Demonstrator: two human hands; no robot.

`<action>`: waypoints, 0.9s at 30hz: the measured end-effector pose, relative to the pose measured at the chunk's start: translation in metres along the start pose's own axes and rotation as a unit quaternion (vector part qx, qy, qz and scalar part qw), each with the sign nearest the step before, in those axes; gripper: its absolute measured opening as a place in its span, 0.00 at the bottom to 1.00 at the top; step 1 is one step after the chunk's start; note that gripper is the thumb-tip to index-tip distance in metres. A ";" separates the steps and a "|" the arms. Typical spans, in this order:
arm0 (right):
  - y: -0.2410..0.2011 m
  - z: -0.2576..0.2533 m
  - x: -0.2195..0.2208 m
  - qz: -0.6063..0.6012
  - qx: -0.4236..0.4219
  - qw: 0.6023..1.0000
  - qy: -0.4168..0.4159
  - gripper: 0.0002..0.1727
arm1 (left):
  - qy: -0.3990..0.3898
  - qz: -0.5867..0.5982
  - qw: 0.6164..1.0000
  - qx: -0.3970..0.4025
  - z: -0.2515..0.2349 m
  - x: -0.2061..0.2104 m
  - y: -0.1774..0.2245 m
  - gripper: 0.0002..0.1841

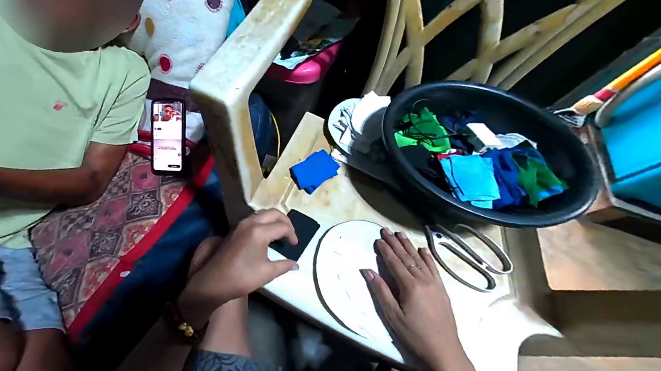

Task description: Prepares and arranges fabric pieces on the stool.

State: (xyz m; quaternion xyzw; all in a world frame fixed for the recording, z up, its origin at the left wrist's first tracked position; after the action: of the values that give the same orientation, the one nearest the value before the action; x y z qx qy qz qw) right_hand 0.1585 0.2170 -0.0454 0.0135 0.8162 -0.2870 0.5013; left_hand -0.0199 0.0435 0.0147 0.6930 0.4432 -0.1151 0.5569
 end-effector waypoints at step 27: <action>-0.063 -0.058 0.026 -0.244 0.114 0.961 -0.059 0.15 | 0.034 0.157 0.986 -0.051 0.007 0.009 -0.031 0.07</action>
State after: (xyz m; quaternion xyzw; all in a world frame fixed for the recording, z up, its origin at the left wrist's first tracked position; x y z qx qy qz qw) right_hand 0.0789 0.1852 -0.0191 -0.1455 0.7254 -0.4922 0.4587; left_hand -0.0355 0.0413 -0.0147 0.7284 0.3524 0.0198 0.5872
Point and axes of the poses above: each hand's wrist, its own z-axis away from the middle knuckle, its own x-axis out of the palm, y = z × x, the point moved 5 cm from there along -z, towards the middle knuckle, and after that the axes turned 5 degrees about x, right-handed, at the moved point
